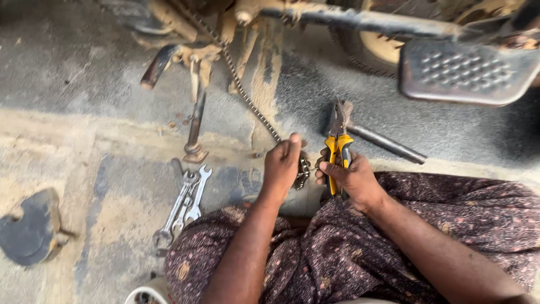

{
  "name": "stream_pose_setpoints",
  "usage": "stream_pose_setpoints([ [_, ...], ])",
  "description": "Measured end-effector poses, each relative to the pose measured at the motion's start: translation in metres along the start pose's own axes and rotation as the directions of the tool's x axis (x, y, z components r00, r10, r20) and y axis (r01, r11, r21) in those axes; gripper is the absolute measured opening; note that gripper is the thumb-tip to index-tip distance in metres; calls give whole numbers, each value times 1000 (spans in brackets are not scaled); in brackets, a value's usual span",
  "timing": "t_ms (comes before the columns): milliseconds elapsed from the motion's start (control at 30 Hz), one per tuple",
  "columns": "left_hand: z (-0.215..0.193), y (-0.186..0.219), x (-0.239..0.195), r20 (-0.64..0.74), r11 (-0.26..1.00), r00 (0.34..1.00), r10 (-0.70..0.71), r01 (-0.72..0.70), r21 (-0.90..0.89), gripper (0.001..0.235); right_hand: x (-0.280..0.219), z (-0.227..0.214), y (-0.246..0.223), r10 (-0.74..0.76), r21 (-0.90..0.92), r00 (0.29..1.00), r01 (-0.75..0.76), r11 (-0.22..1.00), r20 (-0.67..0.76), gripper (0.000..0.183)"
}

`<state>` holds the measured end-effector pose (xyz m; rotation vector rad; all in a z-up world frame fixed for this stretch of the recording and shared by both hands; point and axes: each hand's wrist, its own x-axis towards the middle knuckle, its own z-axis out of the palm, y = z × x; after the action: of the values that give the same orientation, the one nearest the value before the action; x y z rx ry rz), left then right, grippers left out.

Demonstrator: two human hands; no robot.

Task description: The person is repairing a motorcycle chain while sitting on the ground. They use pliers to manipulate the chain links and a hammer to strike a pin into place. The person also picks up a small metal pin from a container on the floor to complete the repair.

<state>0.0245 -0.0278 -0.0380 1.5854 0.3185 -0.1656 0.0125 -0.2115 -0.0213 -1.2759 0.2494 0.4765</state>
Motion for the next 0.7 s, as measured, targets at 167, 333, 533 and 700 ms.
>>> stream_pose_setpoints([
  [167, 1, -33, 7, 144, 986, 980, -138, 122, 112, 63, 19, -23, -9, 52, 148, 995, -40, 988, -80, 26],
  [333, 13, -22, 0, 411, 983, 910, -43, -35, 181, 37, 34, -43, -5, 45, 296, 991, -5, 955, -128, 26],
  [533, 12, -28, -9, 322, 998, 947, -14, -8, 66, 31, 47, -49, 2, 62, 283, 997, -47, 958, -45, 19],
  [700, 2, -17, -36, 284, 981, 940, 187, -165, -99, 31, 53, -59, 16, -22, -495, 985, -67, 867, -172, 33],
])
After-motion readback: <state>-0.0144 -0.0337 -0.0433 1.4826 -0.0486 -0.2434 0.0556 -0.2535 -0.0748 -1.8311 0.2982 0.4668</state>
